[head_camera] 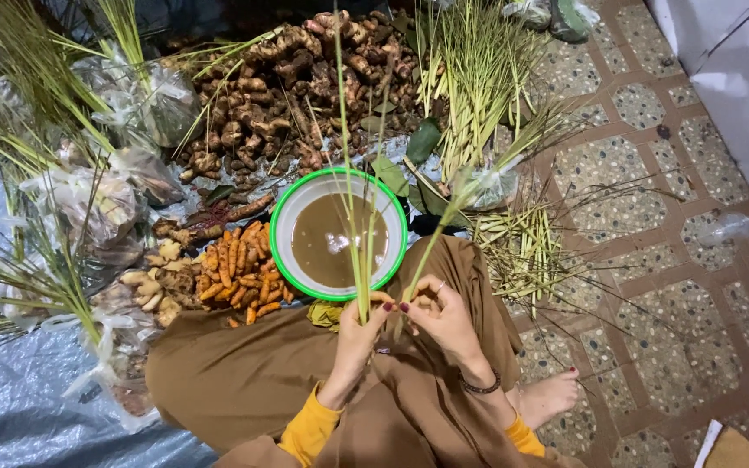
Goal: The person cleans and bundles stalks of lemongrass by hand, peeling away outer layers and placing finished bundles on a wooden table.
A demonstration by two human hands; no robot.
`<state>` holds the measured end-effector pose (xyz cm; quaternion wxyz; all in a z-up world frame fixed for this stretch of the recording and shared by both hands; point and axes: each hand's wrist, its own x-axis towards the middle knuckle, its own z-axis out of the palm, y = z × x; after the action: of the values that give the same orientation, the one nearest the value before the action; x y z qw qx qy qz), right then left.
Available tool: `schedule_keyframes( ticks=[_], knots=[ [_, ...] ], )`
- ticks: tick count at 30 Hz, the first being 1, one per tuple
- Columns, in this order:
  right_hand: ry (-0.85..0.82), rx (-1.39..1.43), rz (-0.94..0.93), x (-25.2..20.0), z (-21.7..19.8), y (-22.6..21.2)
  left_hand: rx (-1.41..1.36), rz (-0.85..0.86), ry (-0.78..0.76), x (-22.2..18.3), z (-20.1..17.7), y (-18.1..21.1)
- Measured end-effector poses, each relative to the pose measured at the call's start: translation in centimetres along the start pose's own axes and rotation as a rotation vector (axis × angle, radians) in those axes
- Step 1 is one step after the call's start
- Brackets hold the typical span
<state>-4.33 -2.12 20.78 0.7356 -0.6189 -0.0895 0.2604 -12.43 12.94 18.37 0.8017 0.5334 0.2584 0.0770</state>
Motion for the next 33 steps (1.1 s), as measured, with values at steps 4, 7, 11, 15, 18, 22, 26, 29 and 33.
schedule_keyframes(
  ticks=[4,7,11,15,18,22,26,29,33],
  knots=[
    [-0.003,0.027,0.011,0.2,-0.1,1.2,-0.035,0.024,-0.062,-0.3,0.7,-1.1],
    [0.005,-0.151,0.021,0.2,0.4,-1.3,0.001,0.038,-0.128,-0.8,0.7,-1.5],
    [0.002,-0.237,0.079,0.1,0.5,-3.1,0.060,0.045,-0.185,-1.5,0.2,-1.9],
    [0.064,-0.246,-0.045,2.6,-1.8,-2.9,0.114,0.037,-0.172,-1.6,-0.7,-1.8],
    [0.112,-0.258,-0.201,3.6,-2.3,-3.5,0.110,0.025,-0.195,-1.8,-1.6,-2.7],
    [0.231,-0.251,-0.153,3.5,-1.3,-4.9,0.109,0.020,-0.241,-2.4,-1.7,-2.1],
    [0.180,-0.348,-0.188,3.1,-1.2,-5.3,0.152,0.072,-0.230,-2.8,-1.1,-0.6],
    [0.126,-0.379,-0.133,2.9,-1.5,-4.3,0.233,0.112,-0.082,-1.4,-0.8,-0.2],
    [0.231,-0.085,-0.202,2.0,1.3,-2.7,0.139,0.075,-0.034,-0.8,1.6,4.0]
  ],
)
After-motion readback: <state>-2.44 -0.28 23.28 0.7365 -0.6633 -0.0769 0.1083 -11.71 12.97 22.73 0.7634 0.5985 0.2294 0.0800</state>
